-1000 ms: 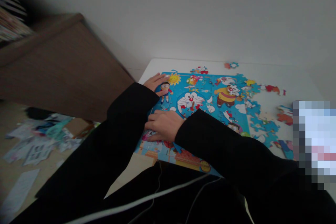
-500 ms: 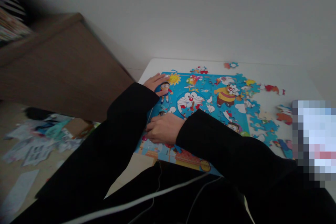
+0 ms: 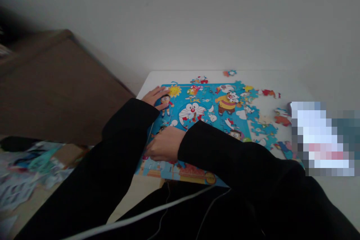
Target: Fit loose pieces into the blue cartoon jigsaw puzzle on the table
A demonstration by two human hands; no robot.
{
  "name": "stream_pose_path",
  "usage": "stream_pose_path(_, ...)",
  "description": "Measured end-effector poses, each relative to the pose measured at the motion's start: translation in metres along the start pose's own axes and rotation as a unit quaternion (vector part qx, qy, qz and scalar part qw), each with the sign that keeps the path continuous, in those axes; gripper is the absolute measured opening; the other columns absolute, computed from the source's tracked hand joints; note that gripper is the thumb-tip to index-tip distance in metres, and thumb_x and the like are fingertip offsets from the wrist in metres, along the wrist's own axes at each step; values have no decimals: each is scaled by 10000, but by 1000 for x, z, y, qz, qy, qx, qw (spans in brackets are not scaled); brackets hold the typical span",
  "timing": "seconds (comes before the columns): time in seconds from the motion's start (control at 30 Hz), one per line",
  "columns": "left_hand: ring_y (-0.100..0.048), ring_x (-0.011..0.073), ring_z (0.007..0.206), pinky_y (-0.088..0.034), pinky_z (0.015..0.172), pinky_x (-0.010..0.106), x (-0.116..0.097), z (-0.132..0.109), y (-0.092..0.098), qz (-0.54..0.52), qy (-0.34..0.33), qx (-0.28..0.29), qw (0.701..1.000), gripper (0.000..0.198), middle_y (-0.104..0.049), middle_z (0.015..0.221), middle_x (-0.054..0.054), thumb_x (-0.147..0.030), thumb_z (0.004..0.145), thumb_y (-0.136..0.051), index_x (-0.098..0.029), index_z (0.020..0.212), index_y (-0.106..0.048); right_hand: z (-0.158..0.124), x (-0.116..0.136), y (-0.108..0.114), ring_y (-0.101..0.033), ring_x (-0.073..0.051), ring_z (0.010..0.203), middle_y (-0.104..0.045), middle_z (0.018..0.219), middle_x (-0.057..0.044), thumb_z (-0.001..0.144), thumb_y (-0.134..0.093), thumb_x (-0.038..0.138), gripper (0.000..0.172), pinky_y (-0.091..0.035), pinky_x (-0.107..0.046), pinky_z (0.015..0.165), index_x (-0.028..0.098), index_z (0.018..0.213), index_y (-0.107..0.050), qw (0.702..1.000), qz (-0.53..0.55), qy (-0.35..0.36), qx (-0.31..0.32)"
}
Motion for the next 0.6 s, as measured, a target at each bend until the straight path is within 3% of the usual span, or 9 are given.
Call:
stream_pose_path(0.17,-197,285,1366,-224,1093,488,5,1,-1,-1,-1,-5,1000,603,-290,1464,56,-494,827,-491,-251,1364,-363,0,2,6,-585,-148,1002,-593,1226,-15,906,-395,221,313,-417,-269,595,206,1148,-593,999,2,9,41)
stream_pose_path(0.27,-200,302,1362,-226,1089,496,7,1,-2,2,-8,-2,1000,614,-294,1460,74,-505,827,-488,-232,1364,-368,-5,-5,21,-580,-151,1031,-563,1274,-1,909,-408,250,334,-408,-260,571,236,1203,-566,998,15,-33,42)
stream_pose_path(0.37,-198,297,1364,-226,1091,489,10,3,-4,8,-10,3,1000,630,-287,1462,80,-523,826,-481,-231,1370,-356,-25,-29,51,-598,-193,1007,-648,1135,-34,883,-472,320,298,-433,-268,652,244,1125,-628,987,2,-156,46)
stream_pose_path(0.43,-201,288,1364,-232,1090,482,12,3,-5,13,-9,-1,1000,629,-290,1462,74,-529,825,-479,-239,1369,-354,-51,-53,77,-595,-224,1016,-667,1087,-40,831,-547,338,307,-445,-304,730,256,1112,-637,962,-24,-267,44)
stream_pose_path(0.53,-217,287,1359,-244,1084,482,13,3,-6,15,-10,-13,1000,622,-303,1456,73,-532,827,-474,-242,1365,-360,-106,-96,108,-623,-241,937,-685,1022,-44,748,-633,364,400,-457,-340,743,252,1132,-625,892,-53,-447,44)
stream_pose_path(0.6,-236,296,1352,-255,1079,482,12,2,-5,17,-13,-17,1000,619,-314,1449,82,-528,827,-474,-230,1360,-374,-145,-122,116,-637,-230,885,-691,988,-39,709,-667,374,423,-463,-338,753,231,1106,-635,844,-36,-534,47)
Point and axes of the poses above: each hand's wrist, its own z-axis towards the middle knuckle, its own y-axis out of the back of the hand, x = y × z, the point moved 5 cm from there along z, towards the middle knuckle
